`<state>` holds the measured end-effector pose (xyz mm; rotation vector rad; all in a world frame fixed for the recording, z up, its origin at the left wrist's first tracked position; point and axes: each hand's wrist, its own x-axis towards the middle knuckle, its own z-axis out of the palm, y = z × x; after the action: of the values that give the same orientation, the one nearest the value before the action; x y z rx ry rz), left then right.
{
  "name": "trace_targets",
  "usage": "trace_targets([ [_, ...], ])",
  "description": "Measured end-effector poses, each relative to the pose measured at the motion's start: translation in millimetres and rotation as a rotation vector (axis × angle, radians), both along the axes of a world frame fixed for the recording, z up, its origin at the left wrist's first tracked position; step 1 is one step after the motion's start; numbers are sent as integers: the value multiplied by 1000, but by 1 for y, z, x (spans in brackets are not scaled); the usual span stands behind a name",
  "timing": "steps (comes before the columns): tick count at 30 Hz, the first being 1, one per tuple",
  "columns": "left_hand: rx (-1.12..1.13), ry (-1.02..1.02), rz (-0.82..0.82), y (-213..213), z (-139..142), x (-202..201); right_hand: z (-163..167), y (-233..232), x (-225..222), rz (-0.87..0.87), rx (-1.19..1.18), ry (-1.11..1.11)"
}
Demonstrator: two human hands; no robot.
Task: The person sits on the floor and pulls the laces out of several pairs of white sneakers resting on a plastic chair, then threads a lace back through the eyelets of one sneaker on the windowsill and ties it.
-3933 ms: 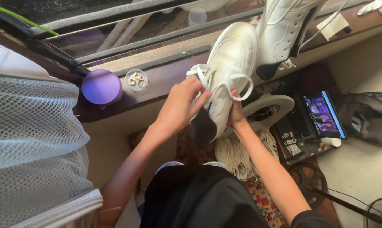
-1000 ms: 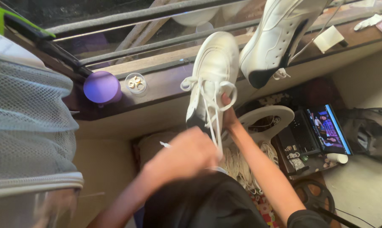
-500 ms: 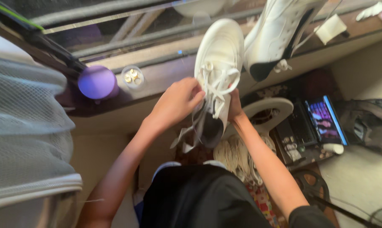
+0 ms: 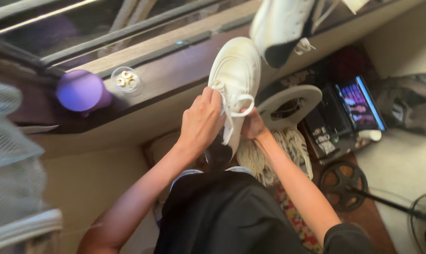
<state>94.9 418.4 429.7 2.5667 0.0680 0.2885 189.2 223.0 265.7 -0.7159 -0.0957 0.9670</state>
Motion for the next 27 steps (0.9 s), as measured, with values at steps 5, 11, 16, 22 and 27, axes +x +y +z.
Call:
trace_targets([
  [5,-17,54,-107,-21,-6,-4,-16,-30,-40,-217,12,94],
  [11,149,5,-249,-55,-4,9,-20,-69,-74,-566,-68,66],
  [16,219,-243,-413,-89,-15,12,-26,-114,-81,-642,-102,45],
  [22,-233,-183,-451,-110,-16,16,-33,-149,-60,-625,-117,13],
  [27,-164,-160,-465,-111,-6,20,-21,-140,-37,-633,-78,15],
])
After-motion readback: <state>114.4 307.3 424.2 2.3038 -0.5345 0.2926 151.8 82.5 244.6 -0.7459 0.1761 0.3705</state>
